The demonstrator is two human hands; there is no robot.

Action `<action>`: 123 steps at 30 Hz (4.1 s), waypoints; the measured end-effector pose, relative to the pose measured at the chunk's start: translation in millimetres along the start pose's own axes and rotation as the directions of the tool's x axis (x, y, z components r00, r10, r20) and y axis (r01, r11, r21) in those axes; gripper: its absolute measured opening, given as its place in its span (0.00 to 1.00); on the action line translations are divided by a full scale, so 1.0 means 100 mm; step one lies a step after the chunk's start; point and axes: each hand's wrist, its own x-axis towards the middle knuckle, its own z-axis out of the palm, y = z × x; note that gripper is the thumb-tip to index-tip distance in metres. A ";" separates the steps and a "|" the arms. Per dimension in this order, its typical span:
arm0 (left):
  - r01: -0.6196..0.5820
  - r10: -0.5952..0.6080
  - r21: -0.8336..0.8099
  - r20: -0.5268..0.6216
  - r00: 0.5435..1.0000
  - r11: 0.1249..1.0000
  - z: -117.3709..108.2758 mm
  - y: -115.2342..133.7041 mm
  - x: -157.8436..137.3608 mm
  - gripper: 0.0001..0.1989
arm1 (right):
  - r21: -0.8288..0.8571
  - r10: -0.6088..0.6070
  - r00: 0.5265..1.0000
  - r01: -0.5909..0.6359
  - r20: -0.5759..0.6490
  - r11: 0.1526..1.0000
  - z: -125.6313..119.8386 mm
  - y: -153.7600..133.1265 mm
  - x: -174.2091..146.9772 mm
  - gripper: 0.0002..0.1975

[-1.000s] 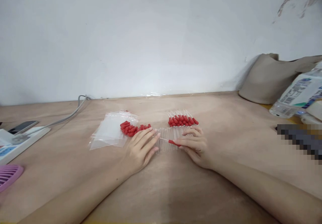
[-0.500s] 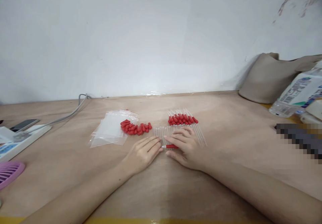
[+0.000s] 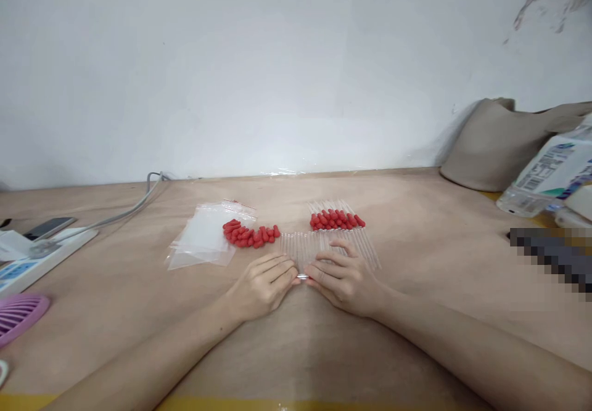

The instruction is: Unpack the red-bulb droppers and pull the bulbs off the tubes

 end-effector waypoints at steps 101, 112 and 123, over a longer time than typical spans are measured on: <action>0.297 -0.302 -0.105 -0.026 0.953 0.949 0.02 -0.18 -0.06 0.20 | -0.112 0.607 0.792 -0.610 -0.061 0.785 0.08 0.52 0.21 0.10; 0.109 -0.105 0.082 -0.051 0.993 0.991 0.03 -0.10 0.06 0.16 | 0.150 0.426 0.903 -0.430 0.061 0.890 -0.21 0.17 -0.17 0.07; 0.020 -0.017 0.080 -0.039 0.999 0.997 0.12 -0.05 0.06 0.08 | 0.103 0.202 0.975 -0.211 0.096 0.972 -0.04 0.10 -0.09 0.14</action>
